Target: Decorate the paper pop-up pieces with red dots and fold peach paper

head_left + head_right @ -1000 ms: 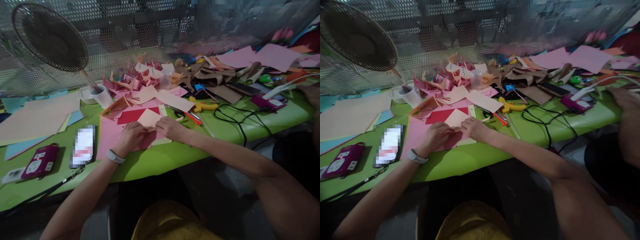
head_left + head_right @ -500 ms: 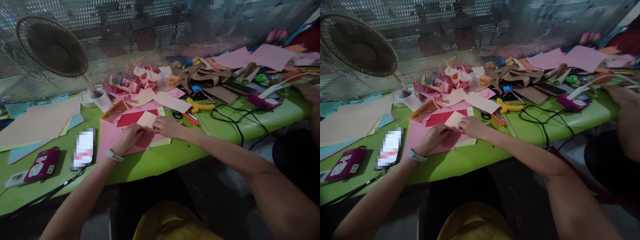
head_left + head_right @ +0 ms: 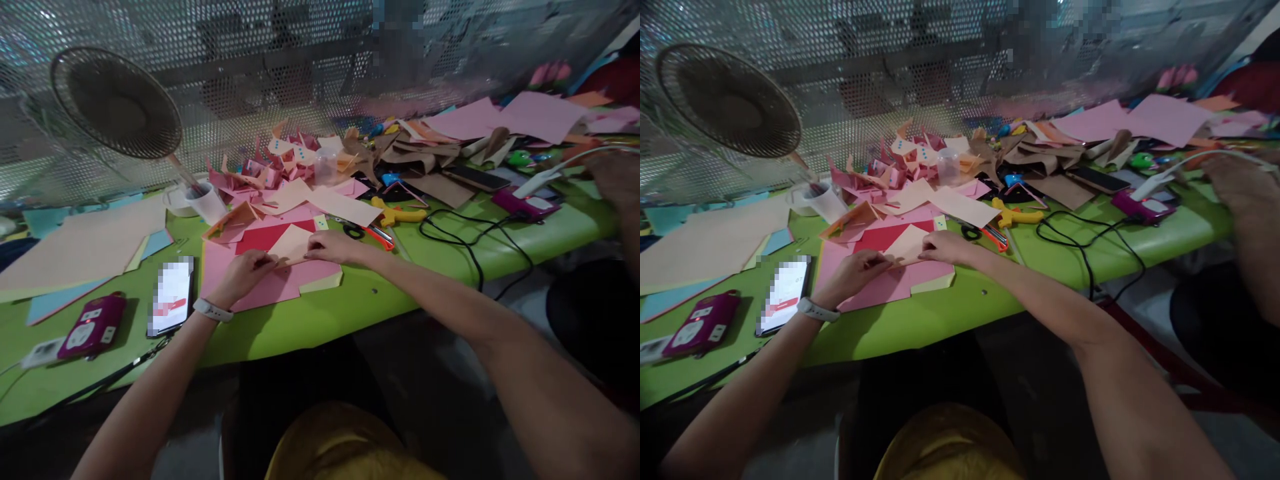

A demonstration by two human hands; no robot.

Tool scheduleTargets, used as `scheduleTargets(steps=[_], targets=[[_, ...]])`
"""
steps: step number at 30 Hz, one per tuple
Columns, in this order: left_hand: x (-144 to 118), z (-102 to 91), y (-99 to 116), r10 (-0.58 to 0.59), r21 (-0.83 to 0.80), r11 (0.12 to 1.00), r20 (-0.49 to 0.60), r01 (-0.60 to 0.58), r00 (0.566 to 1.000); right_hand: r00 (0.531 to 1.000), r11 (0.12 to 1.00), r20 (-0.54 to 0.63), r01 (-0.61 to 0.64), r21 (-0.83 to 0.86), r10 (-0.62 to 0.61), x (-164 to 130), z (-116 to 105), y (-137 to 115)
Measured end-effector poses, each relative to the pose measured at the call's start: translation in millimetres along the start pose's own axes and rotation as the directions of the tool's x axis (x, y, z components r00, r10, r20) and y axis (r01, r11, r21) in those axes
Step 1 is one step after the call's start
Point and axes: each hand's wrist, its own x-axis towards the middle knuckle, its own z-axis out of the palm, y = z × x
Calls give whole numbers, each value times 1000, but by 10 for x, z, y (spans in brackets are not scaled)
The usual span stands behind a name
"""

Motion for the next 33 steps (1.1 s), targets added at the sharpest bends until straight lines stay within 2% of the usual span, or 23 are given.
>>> scheduleTargets(steps=[5,10,12,15,17,19,21,23,33], targets=[[-136,-137,-125,-97,57,993,-43,100,994,1000,1000,-8,-11,26,11,-1,-5,-13],[-248,-252,-252,-120,196,972,-57,129,991,1000,999,-22,-19,41,20,-1,0,-33],[-267,-253,-231,-87,316,940,-143,128,986,1000,1000,-16,-21,21,21,3,-5,-39],[-248,-113,-63,79,480,873,-307,83,948,1000,1000,-2,-28,4,28,0,-26,-58],[-207,74,106,199,501,862,-202,-73,959,1000,999,4,-30,21,30,-8,-41,-75],[-158,285,258,257,511,841,-89,-177,962,999,998,6,-38,46,38,-17,-53,-92],[-119,457,346,247,512,835,-20,-202,969,999,996,13,-45,71,44,-18,-61,-99],[-97,554,365,216,513,838,3,-187,976,999,995,31,-46,91,43,-6,-65,-96],[-79,526,336,194,504,841,56,-196,979,989,994,148,-34,103,19,7,-165,-29]])
